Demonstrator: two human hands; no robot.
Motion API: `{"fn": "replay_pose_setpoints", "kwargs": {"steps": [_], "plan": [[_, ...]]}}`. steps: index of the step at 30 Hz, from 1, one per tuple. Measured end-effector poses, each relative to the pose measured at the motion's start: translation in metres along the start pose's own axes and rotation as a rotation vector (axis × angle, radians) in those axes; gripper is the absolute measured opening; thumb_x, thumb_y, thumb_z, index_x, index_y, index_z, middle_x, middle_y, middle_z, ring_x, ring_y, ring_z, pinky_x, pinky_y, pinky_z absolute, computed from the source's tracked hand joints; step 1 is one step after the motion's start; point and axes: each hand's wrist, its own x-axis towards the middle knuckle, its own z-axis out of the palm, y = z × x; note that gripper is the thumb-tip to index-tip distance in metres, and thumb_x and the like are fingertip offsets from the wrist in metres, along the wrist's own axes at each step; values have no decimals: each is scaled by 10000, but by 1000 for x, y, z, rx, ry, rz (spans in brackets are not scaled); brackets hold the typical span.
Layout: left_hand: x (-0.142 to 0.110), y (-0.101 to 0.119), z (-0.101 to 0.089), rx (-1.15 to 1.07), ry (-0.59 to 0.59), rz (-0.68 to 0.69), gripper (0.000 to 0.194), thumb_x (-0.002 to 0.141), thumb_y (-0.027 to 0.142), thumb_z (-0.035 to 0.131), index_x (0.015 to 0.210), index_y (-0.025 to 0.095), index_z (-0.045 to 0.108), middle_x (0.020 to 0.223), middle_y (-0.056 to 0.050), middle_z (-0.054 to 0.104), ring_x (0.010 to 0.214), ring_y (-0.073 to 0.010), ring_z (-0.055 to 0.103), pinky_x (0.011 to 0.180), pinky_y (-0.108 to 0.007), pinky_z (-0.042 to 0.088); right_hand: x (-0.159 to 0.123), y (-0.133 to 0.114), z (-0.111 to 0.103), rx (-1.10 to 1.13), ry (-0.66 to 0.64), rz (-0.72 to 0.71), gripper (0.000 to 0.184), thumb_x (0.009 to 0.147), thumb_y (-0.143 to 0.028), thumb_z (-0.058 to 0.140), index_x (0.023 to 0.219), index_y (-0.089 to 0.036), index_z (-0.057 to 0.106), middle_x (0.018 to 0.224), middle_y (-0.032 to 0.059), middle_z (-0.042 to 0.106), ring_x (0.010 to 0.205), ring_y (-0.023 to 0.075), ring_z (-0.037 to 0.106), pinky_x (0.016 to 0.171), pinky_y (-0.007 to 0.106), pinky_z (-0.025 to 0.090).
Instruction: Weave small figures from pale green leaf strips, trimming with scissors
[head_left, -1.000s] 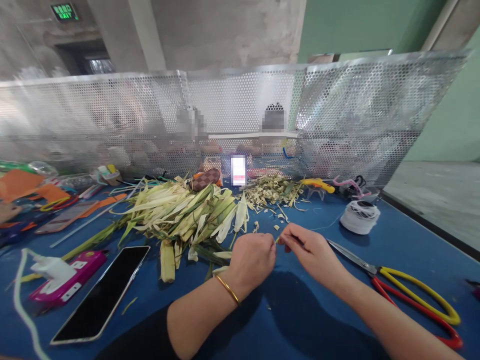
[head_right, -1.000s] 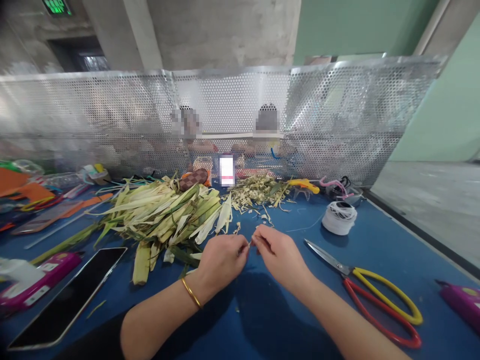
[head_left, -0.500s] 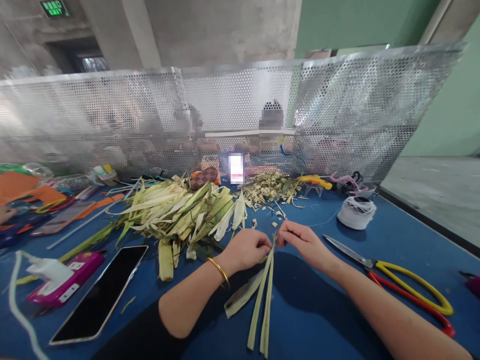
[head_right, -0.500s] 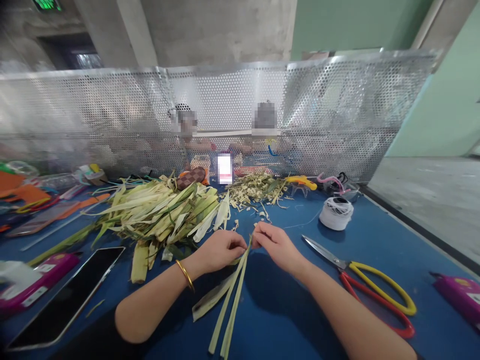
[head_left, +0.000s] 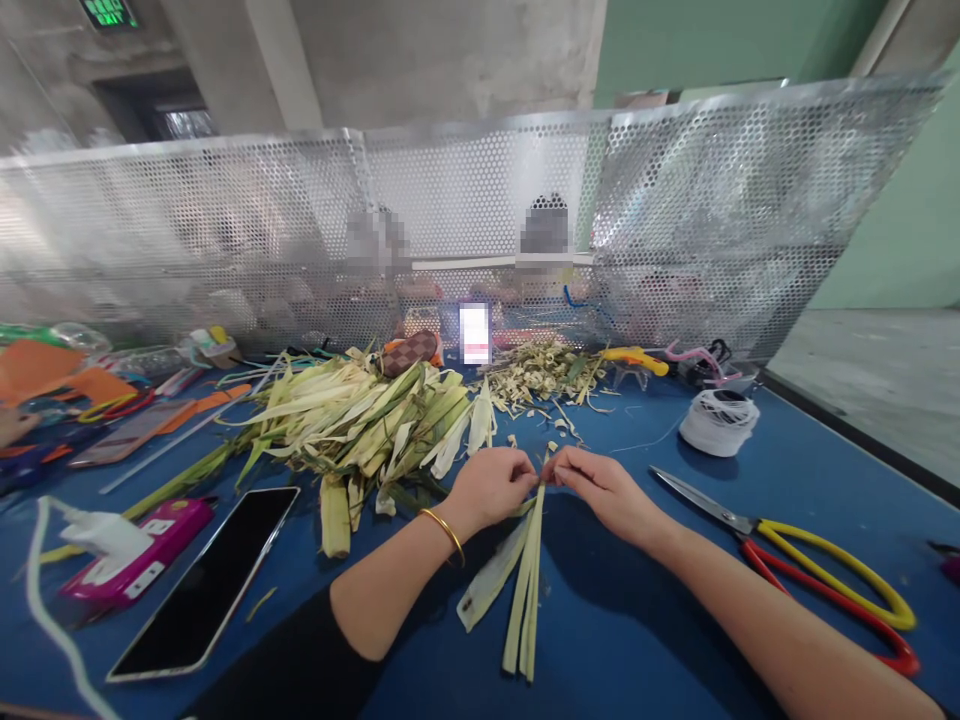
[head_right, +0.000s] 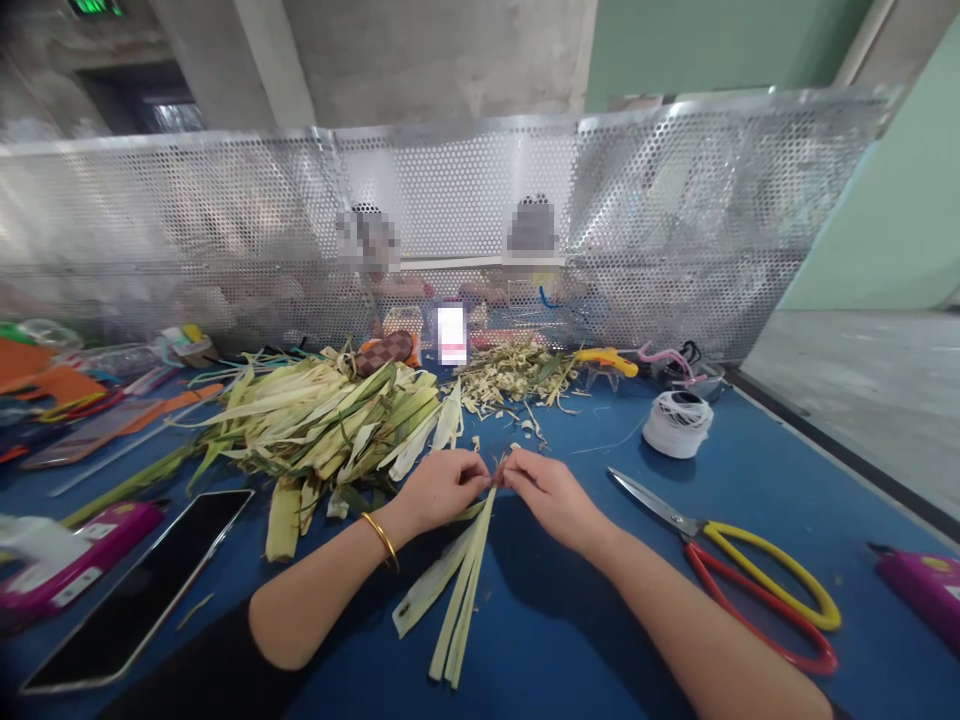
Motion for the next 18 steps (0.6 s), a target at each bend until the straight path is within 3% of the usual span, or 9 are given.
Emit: {"fn": "replay_pose_setpoints", "kwargs": {"steps": [5,8,11,14,18], "plan": [[1,-9,-11,125,-70,31,212,812,337,535,705,198,655,726,-32,656,698,-169,567,601,-252,337,-1,0,1,-29,-83,12,211,902,-278,424,747,-208,547,805,17,640,767,161,566,714,277,430],[3,-15,-16,84,-105,49,199,789,328,575,655,191,627,687,-24,631,677,-161,549,599,-249,338,-1,0,2,1,-105,24,205,902,-276,430,755,-209,556,804,15,643,773,158,569,731,279,433],[4,-17,-11,-233,-104,-11,198,761,321,600,623,178,595,626,-2,593,605,-130,509,572,-237,341,0,3,2,82,-113,40,208,900,-291,431,753,-207,553,820,19,636,802,163,570,762,290,430],[5,-12,2,-741,-126,-243,229,754,355,583,622,168,573,521,27,531,476,-92,439,478,-214,314,1,5,1,170,-113,50,208,886,-308,441,733,-203,534,804,19,614,799,165,560,760,296,427],[4,-4,13,-955,-122,-311,240,756,377,546,652,161,539,589,17,566,467,-72,476,430,-185,311,1,6,1,212,-128,51,234,875,-342,444,688,-207,485,755,3,589,767,156,553,743,291,429]]}}
